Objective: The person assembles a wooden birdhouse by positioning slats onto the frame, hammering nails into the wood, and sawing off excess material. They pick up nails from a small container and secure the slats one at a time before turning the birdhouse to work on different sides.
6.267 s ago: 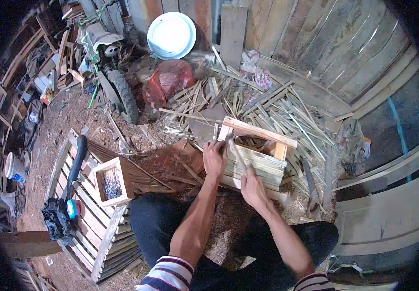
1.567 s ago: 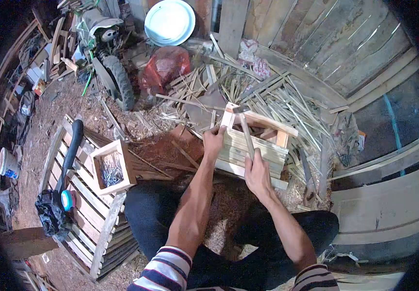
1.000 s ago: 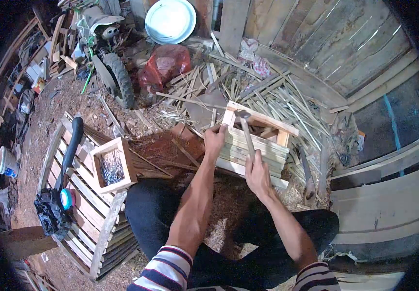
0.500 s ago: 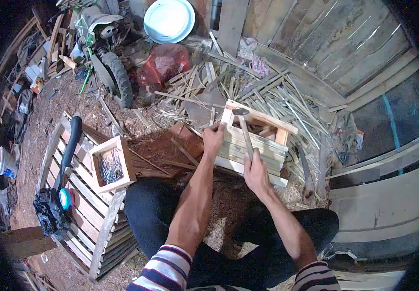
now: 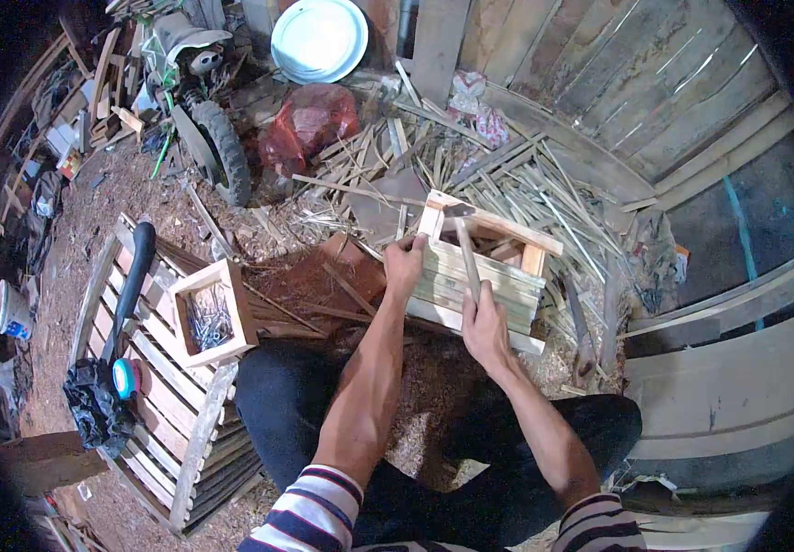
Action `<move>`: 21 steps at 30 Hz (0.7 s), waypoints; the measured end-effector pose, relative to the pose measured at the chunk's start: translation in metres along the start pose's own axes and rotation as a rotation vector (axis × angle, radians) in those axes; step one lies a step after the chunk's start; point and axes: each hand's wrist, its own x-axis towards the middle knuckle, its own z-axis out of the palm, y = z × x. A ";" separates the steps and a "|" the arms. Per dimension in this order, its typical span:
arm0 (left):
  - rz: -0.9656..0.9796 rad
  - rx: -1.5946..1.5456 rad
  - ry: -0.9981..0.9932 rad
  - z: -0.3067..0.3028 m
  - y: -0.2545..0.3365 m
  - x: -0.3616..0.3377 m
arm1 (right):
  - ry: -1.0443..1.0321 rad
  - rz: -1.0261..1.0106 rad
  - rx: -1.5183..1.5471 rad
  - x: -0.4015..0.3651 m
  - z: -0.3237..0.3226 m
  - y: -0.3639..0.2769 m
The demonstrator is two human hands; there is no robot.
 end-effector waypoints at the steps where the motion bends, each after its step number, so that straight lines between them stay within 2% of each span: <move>1: 0.030 -0.008 0.004 0.000 -0.001 -0.001 | 0.055 -0.049 -0.019 -0.001 0.003 0.001; 2: 0.066 -0.018 0.009 0.000 0.001 0.000 | 0.057 -0.053 -0.022 0.000 0.007 0.013; 4: 0.111 -0.025 0.015 -0.001 0.007 0.001 | -0.098 -0.031 -0.116 0.004 0.011 0.025; 6: 0.043 0.013 -0.020 -0.003 0.008 0.001 | -0.106 0.022 -0.063 0.003 0.006 0.019; 8: 0.061 -0.054 0.015 -0.001 0.007 -0.006 | -0.024 0.028 -0.070 0.001 -0.001 -0.001; 10: 0.041 -0.069 0.003 0.000 0.005 -0.004 | 0.007 0.022 -0.086 0.000 0.009 0.018; 12: 0.049 -0.071 0.003 -0.003 0.010 0.001 | -0.099 -0.008 -0.133 0.006 0.012 0.028; 16: 0.016 -0.065 0.020 -0.001 0.007 -0.004 | -0.011 0.016 -0.018 0.000 -0.002 -0.001; 20: 0.056 -0.042 -0.005 0.003 -0.004 0.007 | -0.070 -0.085 -0.138 0.004 0.010 0.034; 21: 0.066 -0.042 0.012 0.004 -0.011 0.011 | -0.070 -0.087 -0.134 0.005 0.009 0.024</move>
